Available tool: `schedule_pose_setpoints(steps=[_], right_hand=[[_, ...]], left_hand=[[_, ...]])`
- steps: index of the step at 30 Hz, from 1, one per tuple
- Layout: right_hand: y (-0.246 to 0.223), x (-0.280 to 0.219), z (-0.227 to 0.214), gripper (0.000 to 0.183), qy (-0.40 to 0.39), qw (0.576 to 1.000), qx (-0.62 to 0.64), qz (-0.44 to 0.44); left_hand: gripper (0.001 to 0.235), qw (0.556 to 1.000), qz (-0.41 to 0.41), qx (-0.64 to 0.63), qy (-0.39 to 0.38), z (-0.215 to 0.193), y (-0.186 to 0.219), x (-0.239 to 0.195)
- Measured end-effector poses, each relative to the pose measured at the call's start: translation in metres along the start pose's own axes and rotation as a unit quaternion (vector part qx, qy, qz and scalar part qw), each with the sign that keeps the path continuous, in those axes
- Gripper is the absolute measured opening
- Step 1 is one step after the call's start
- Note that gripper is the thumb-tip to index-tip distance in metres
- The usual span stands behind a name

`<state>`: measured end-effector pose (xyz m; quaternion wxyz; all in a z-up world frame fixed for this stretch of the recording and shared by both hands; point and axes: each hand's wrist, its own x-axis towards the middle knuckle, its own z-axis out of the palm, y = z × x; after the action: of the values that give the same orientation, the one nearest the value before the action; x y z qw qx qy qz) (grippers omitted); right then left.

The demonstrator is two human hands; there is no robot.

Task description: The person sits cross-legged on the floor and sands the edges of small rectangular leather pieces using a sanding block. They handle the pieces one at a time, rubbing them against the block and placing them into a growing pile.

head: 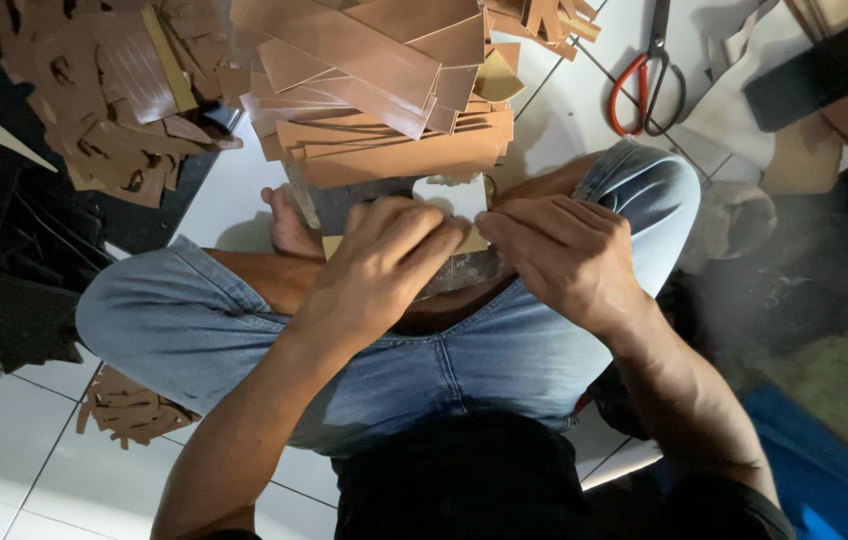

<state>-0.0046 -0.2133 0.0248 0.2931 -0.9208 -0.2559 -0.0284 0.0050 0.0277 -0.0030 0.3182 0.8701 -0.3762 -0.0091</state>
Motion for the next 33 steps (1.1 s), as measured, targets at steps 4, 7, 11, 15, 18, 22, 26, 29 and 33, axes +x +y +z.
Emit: schedule_pose_setpoints(steps=[4,7,11,15,18,22,26,29,33], right_hand=[[0.002,0.000,-0.003,0.042,-0.016,0.994,-0.075,-0.071],[0.006,-0.006,-0.005,0.044,-0.048,0.987,-0.116,-0.104],[0.017,-0.016,-0.003,0.038,-0.039,0.997,-0.051,-0.052],[0.012,-0.024,0.026,0.017,0.053,0.953,0.201,0.219],[0.004,-0.023,0.059,0.017,0.111,0.891,0.296,0.325],[0.000,-0.017,0.080,0.021,0.161,0.863,0.360,0.316],[0.003,-0.013,0.075,0.019,0.121,0.854,0.321,0.392],[0.007,-0.013,0.072,0.018,0.109,0.876,0.287,0.372],[0.016,-0.007,0.075,0.019,0.113,0.872,0.302,0.367]], left_hand=[[0.031,0.996,0.055,0.068,0.001,-0.005,0.000,0.001],[0.029,0.994,0.069,0.089,-0.001,-0.008,0.002,0.007],[0.028,0.995,0.055,0.078,-0.019,-0.009,0.003,0.011],[0.031,0.998,0.031,0.047,-0.009,-0.003,0.010,0.020],[0.031,0.999,-0.001,0.041,-0.008,0.001,0.018,0.023],[0.034,1.000,-0.027,-0.001,0.015,0.002,0.020,0.020],[0.034,0.999,-0.035,-0.039,0.004,-0.002,0.016,0.015],[0.031,0.997,-0.058,-0.046,0.008,-0.002,0.017,0.010],[0.033,0.998,-0.050,-0.021,-0.013,-0.004,0.016,0.010]])
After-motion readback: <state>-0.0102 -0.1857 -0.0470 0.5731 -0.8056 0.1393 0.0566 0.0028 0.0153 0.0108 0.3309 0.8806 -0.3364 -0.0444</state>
